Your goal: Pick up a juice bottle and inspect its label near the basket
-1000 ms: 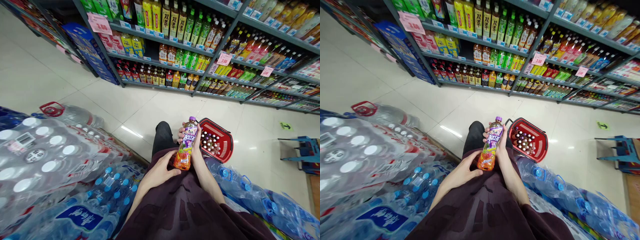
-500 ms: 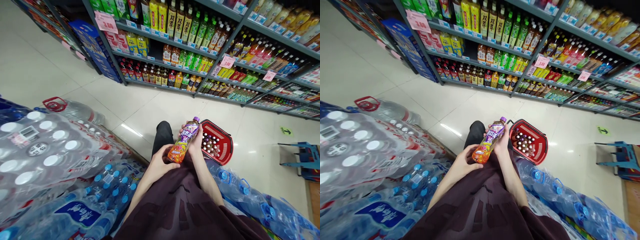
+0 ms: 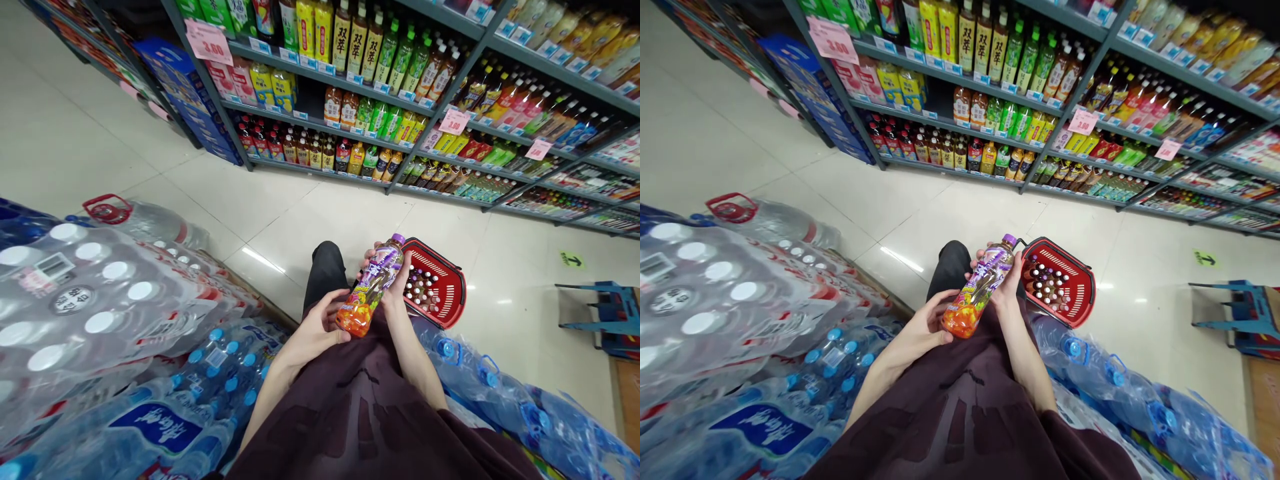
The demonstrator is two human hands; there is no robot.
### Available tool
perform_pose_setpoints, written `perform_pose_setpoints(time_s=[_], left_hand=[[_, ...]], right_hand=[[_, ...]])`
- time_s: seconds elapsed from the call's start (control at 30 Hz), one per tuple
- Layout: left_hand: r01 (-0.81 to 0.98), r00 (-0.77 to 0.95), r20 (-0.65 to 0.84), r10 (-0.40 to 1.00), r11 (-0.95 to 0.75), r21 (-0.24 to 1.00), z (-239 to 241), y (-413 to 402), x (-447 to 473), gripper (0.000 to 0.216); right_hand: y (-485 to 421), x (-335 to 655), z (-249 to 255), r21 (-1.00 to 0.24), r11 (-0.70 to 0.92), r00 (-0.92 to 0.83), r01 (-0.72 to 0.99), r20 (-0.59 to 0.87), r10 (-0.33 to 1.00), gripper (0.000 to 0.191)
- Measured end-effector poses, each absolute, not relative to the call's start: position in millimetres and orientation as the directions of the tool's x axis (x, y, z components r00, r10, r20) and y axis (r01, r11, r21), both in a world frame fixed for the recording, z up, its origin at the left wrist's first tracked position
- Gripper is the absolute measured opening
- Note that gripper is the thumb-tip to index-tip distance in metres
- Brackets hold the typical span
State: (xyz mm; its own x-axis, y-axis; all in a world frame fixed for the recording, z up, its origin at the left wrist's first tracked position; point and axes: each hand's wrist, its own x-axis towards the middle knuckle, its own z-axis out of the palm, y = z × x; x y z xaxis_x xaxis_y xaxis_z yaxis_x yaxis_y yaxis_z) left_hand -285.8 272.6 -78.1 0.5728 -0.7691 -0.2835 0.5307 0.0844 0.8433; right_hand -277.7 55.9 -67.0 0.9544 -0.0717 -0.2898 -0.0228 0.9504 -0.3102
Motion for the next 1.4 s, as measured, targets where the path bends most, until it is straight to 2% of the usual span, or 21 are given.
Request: perform_pose_setpoints(time_s=[0.2, 0.5, 0.87, 1.13, 1.27, 1.4], left_hand=[[0.477, 0.533, -0.193, -0.824, 0.104, 0.873, -73, 276, -286, 0.091], [0.46, 0.506, -0.209, -0.837, 0.056, 0.886, -80, 274, -287, 0.077], [0.534, 0.555, -0.252, -0.793, 0.108, 0.838, -68, 270, -288, 0.072], [0.546, 0.576, -0.303, -0.76, 0.081, 0.834, -70, 269, -288, 0.073], [0.469, 0.638, -0.369, -0.675, -0.04, 0.882, -74, 266, -288, 0.065], [0.406, 0.693, -0.408, -0.594, -0.146, 0.902, -74, 265, -285, 0.068]], right_hand=[[56, -280, -70, -0.29, 0.957, 0.965, -0.011, -0.255, -0.066, 0.061], [53, -276, -65, -0.222, 0.974, 0.949, 0.036, -0.298, -0.103, 0.039], [54, -274, -67, -0.135, 0.983, 0.943, 0.124, -0.291, -0.159, 0.036], [54, -274, -67, -0.209, 0.967, 0.934, 0.146, -0.294, -0.204, 0.038], [60, -275, -69, -0.271, 0.957, 0.931, 0.108, -0.31, -0.193, 0.041], [68, -276, -73, -0.309, 0.95, 0.937, 0.037, -0.321, -0.141, 0.038]])
